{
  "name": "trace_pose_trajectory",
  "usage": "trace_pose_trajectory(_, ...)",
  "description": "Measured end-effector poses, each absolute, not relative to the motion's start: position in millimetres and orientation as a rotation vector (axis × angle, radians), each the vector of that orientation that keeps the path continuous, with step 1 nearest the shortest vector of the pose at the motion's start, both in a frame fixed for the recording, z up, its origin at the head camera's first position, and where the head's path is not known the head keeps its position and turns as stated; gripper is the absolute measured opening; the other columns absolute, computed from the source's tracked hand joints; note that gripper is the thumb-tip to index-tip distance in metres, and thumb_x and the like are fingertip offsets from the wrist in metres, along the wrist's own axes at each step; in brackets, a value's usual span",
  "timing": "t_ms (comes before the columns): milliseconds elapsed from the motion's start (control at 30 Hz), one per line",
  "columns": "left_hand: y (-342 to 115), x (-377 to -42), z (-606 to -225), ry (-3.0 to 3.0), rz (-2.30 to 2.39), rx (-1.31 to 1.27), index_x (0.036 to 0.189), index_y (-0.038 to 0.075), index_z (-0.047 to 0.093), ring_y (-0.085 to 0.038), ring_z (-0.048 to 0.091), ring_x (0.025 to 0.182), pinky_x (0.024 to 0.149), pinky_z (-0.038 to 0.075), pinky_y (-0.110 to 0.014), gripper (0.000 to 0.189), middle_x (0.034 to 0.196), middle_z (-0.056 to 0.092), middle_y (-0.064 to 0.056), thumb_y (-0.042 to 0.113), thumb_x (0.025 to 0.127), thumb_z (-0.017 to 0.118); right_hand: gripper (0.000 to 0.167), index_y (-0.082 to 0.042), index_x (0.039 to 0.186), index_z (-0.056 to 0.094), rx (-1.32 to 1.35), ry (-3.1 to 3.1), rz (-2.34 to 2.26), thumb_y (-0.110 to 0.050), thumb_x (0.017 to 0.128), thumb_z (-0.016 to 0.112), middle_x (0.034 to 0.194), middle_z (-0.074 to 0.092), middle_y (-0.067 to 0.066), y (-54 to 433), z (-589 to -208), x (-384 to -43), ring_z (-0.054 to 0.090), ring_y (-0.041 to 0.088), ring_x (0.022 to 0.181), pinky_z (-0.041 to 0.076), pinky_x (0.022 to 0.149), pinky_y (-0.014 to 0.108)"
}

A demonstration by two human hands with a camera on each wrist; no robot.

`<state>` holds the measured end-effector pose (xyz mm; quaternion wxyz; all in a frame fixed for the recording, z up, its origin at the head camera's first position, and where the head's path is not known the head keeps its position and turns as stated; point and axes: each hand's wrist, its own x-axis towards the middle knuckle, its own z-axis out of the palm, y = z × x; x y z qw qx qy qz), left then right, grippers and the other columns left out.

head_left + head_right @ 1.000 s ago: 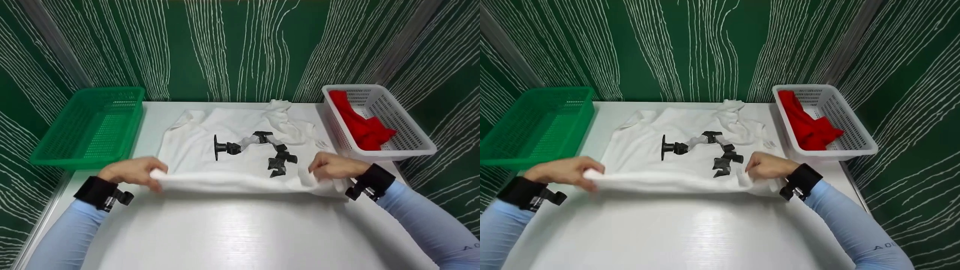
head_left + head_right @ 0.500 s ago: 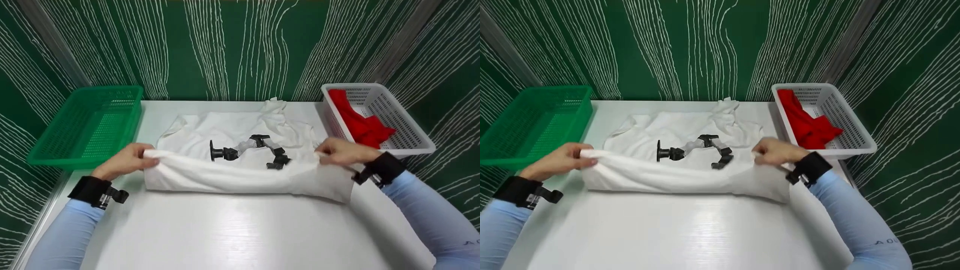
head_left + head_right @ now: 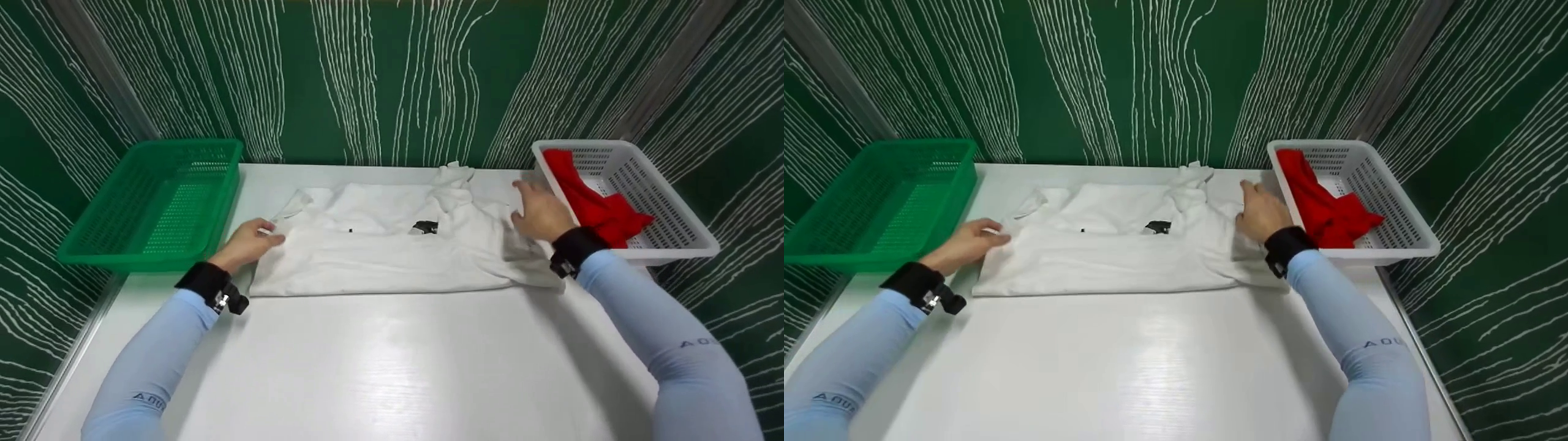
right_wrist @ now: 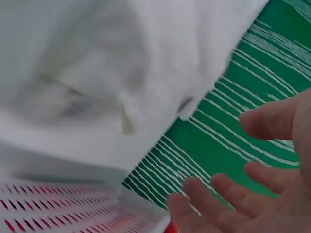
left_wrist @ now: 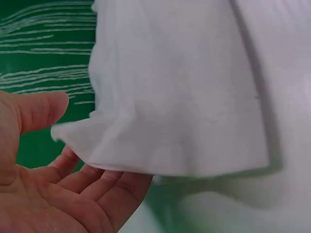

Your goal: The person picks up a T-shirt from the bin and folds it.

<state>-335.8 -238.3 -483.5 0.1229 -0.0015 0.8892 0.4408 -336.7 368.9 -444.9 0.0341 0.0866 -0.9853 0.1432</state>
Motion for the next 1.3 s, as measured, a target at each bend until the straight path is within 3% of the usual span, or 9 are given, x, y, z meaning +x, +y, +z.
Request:
trace_pose_trajectory(133, -237, -334, -499, 2.548, 1.249, -0.041, 0.158, -0.005, 0.046, -0.039, 0.059, 0.138, 0.109, 0.053, -0.043, 0.068, 0.159, 0.054, -0.034, 0.032, 0.107, 0.072, 0.057, 0.010, 0.140, 0.059, 0.131, -3.264, 0.325, -0.032, 0.101, 0.066, 0.124, 0.073, 0.038, 373, -465, -319, 0.073, 0.057, 0.111, 0.059, 0.097, 0.071)
trace_pose_trajectory(233, -242, -330, -497, 2.470, 1.202, -0.090, 0.156, -0.009, 0.043, -0.035, 0.064, 0.133, 0.111, 0.056, -0.042, 0.077, 0.154, 0.058, -0.030, 0.036, 0.103, 0.076, 0.059, 0.009, 0.125, 0.064, 0.029, -3.392, 0.265, -0.047, 0.104, 0.062, 0.111, 0.075, 0.029, 379, -469, -303, 0.073, 0.046, 0.101, 0.060, 0.090, 0.063)
trace_pose_trajectory(333, -251, -324, -492, 2.377, 1.126, -0.100, 0.135, -0.006, 0.060, -0.019, 0.074, 0.100, 0.086, 0.063, -0.031, 0.062, 0.120, 0.074, -0.014, 0.040, 0.099, 0.082, 0.062, 0.007, 0.118, 0.066, -0.041, -3.451, 0.251, -0.053, 0.104, 0.059, 0.102, 0.073, 0.022, 384, -471, -288, 0.068, 0.037, 0.093, 0.059, 0.081, 0.056)
trace_pose_trajectory(433, -260, -315, -486, 2.323, 1.024, -0.069, 0.102, 0.007, 0.068, -0.012, 0.070, 0.076, 0.069, 0.060, -0.028, 0.040, 0.086, 0.071, 0.001, 0.042, 0.095, 0.087, 0.061, 0.006, 0.118, 0.065, -0.039, -3.468, 0.271, -0.053, 0.102, 0.064, 0.102, 0.072, 0.020, 386, -469, -277, 0.067, 0.036, 0.092, 0.058, 0.077, 0.051)
trace_pose_trajectory(600, -268, -302, -484, 2.342, 0.891, 0.058, 0.077, 0.018, 0.065, -0.011, 0.052, 0.065, 0.062, 0.043, -0.026, 0.036, 0.065, 0.055, 0.009, 0.038, 0.092, 0.090, 0.056, 0.006, 0.118, 0.060, 0.034, -3.489, 0.387, -0.039, 0.090, 0.078, 0.093, 0.070, 0.017, 394, -467, -265, 0.069, 0.031, 0.081, 0.055, 0.066, 0.039)
trace_pose_trajectory(767, -266, -296, -491, 2.367, 1.168, 0.110, 0.112, 0.001, 0.076, -0.008, 0.050, 0.064, 0.060, 0.043, -0.026, 0.026, 0.071, 0.054, 0.011, 0.025, 0.106, 0.076, 0.064, 0.012, 0.137, 0.055, 0.103, -3.406, 0.653, -0.016, 0.083, 0.075, 0.097, 0.069, 0.019, 404, -472, -259, 0.065, 0.027, 0.081, 0.052, 0.066, 0.034)
trace_pose_trajectory(967, -262, -293, -495, 2.239, 1.602, 0.039, 0.154, -0.005, 0.050, -0.006, 0.066, 0.082, 0.066, 0.062, -0.025, 0.047, 0.102, 0.070, 0.007, 0.023, 0.118, 0.056, 0.056, 0.007, 0.154, 0.047, 0.114, -2.895, 1.074, -0.002, 0.101, 0.062, 0.104, 0.063, 0.021, 404, -488, -255, 0.060, 0.022, 0.088, 0.049, 0.072, 0.026)
trace_pose_trajectory(1167, -263, -292, -493, 2.447, 1.414, 0.047, 0.149, -0.010, 0.051, -0.012, 0.070, 0.084, 0.069, 0.067, -0.030, 0.045, 0.117, 0.067, -0.013, 0.020, 0.116, 0.056, 0.052, 0.006, 0.145, 0.053, 0.172, -2.860, 0.634, 0.009, 0.094, 0.063, 0.099, 0.075, 0.029, 403, -494, -252, 0.069, 0.039, 0.081, 0.054, 0.068, 0.046)
trace_pose_trajectory(1300, -269, -291, -489, 2.528, 1.123, 0.055, 0.134, -0.010, 0.062, -0.014, 0.064, 0.082, 0.067, 0.065, -0.030, 0.039, 0.108, 0.067, -0.014, 0.017, 0.105, 0.063, 0.060, 0.003, 0.145, 0.050, 0.175, -3.286, 0.559, 0.004, 0.087, 0.067, 0.089, 0.071, 0.020, 405, -486, -250, 0.066, 0.029, 0.071, 0.052, 0.057, 0.035)
